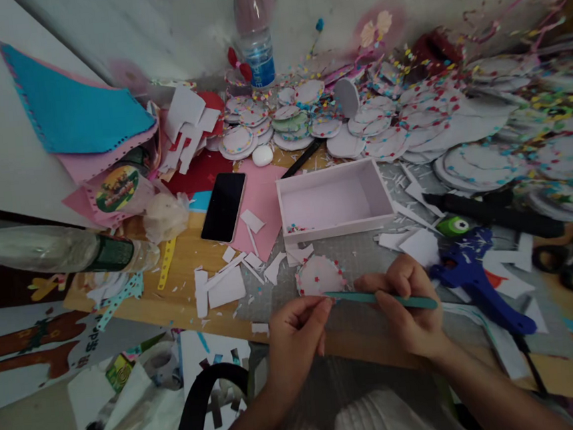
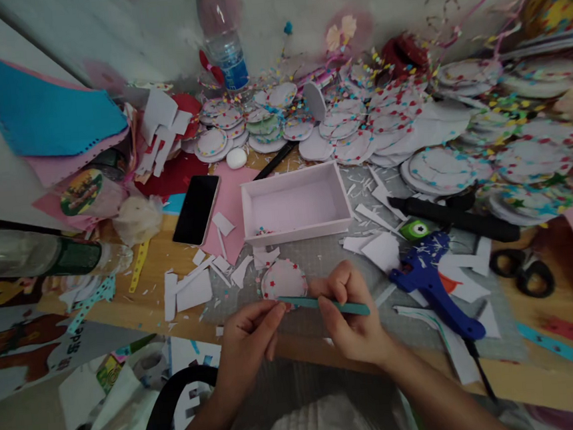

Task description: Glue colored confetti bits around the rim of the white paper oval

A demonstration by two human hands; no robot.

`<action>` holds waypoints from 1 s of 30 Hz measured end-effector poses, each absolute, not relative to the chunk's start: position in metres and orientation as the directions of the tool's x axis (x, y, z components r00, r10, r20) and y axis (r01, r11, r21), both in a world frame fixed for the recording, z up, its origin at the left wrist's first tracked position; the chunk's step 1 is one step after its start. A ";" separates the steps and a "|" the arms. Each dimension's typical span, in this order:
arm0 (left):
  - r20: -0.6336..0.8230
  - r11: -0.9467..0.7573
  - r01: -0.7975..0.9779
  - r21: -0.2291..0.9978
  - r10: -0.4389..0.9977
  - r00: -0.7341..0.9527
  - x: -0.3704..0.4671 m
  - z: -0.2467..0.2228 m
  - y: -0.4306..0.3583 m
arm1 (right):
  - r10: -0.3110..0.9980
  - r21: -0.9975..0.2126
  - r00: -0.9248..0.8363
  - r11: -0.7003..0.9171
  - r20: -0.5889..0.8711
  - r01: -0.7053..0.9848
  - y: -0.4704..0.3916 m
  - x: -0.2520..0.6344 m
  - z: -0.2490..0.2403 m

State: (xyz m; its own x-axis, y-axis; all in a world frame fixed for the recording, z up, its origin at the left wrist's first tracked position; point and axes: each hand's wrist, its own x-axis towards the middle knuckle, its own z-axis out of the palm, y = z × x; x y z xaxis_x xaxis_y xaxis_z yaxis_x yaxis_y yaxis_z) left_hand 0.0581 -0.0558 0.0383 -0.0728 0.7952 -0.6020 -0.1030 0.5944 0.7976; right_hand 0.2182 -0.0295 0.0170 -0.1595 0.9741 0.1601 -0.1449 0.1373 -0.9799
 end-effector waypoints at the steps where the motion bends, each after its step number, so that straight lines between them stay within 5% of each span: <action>1: -0.602 0.595 -0.099 0.797 0.795 -0.072 0.058 0.038 -0.056 | 0.974 -0.981 -0.153 0.149 0.167 -0.123 -0.030 0.218 0.016; 9: -0.580 0.576 -0.079 0.813 0.813 -0.044 0.057 0.035 -0.057 | 0.965 -0.978 -0.157 0.205 0.210 -0.047 -0.030 0.218 0.013; 30: -0.563 0.555 -0.105 0.825 0.825 -0.058 0.057 0.036 -0.058 | 0.965 -0.972 -0.190 0.147 0.181 -0.182 -0.031 0.218 0.016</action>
State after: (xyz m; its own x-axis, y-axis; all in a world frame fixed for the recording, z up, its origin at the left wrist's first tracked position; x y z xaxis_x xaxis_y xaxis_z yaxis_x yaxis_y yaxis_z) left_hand 0.0575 -0.0582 0.0363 -0.0578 0.8248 -0.5625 -0.1050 0.5553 0.8250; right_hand 0.2176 -0.0307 0.0159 -0.1898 0.9649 0.1814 -0.1818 0.1470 -0.9723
